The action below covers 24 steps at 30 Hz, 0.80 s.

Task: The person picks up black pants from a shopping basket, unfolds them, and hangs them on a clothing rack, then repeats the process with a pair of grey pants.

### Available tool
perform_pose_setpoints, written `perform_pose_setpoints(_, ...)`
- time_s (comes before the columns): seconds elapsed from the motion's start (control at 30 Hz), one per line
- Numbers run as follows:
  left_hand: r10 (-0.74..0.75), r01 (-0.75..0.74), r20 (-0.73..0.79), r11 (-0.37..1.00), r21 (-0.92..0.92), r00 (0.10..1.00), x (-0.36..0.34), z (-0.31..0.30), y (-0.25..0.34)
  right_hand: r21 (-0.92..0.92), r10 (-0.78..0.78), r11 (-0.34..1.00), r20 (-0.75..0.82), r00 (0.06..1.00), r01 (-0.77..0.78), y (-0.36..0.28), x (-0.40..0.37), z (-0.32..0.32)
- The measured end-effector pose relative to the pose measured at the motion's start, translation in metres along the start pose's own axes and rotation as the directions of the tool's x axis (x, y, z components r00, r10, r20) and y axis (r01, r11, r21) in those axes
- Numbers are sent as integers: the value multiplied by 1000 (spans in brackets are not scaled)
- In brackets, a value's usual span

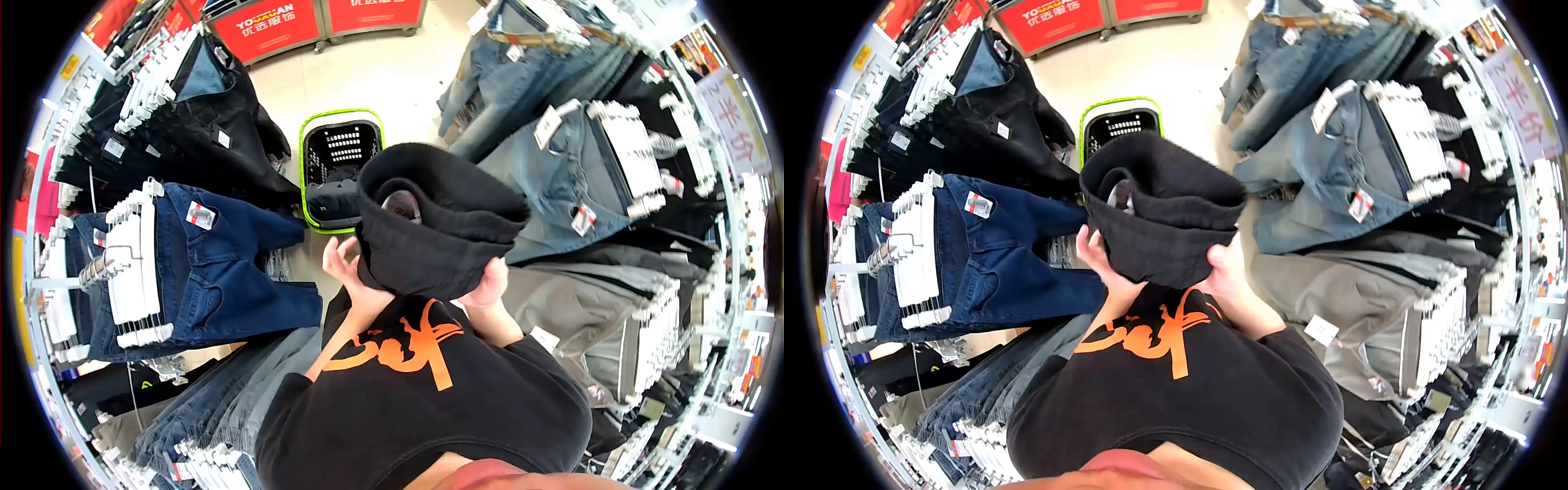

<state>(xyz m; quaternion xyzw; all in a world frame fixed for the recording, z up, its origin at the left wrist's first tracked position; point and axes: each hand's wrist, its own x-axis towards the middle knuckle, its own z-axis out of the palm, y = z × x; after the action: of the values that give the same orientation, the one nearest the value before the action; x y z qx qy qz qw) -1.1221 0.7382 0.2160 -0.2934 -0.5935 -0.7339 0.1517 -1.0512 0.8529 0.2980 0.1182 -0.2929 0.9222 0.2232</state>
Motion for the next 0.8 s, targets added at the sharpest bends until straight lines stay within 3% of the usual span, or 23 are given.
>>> perform_pose_setpoints(0.07,-256,264,72,952,-152,964,15,4,-36,105,18,994,-286,958,13,7,26,3)
perform_pose_setpoints(0.1,-255,238,336,967,92,907,27,-1,-54,126,3,992,-263,965,31,11,40,1)
perform_pose_setpoints(0.13,-299,136,567,940,312,768,40,-6,-72,125,-33,990,-255,967,66,16,58,2)
perform_pose_setpoints(0.17,-269,128,586,954,270,765,41,-8,-91,113,-82,988,-225,971,110,21,77,4)
perform_pose_setpoints(0.2,-305,228,619,952,202,724,46,-9,-109,100,-131,983,-197,972,153,26,96,6)
perform_pose_setpoints(0.27,-459,416,474,887,199,751,71,-7,-127,145,-173,971,-112,978,189,28,130,9)
perform_pose_setpoints(0.33,-406,375,474,913,164,781,107,-7,-147,139,-269,956,69,961,258,22,162,7)
perform_pose_setpoints(0.47,-289,266,478,957,117,830,171,-5,-172,79,-397,915,6,918,396,12,200,8)
perform_pose_setpoints(0.53,-350,328,460,936,130,816,186,-7,-186,60,-420,905,-35,907,421,12,215,7)
perform_pose_setpoints(0.6,-469,484,441,871,86,765,192,-9,-199,137,-338,931,-20,941,337,17,234,5)
perform_pose_setpoints(0.67,-506,500,437,855,140,743,187,-14,-211,-131,-341,940,-286,896,316,27,246,-3)
perform_pose_setpoints(0.73,-511,458,493,857,234,704,173,-24,-225,-377,-374,906,-500,781,193,42,258,-32)
perform_pose_setpoints(0.8,-572,451,470,820,352,672,152,-35,-235,-427,-345,894,-470,812,133,60,273,-48)
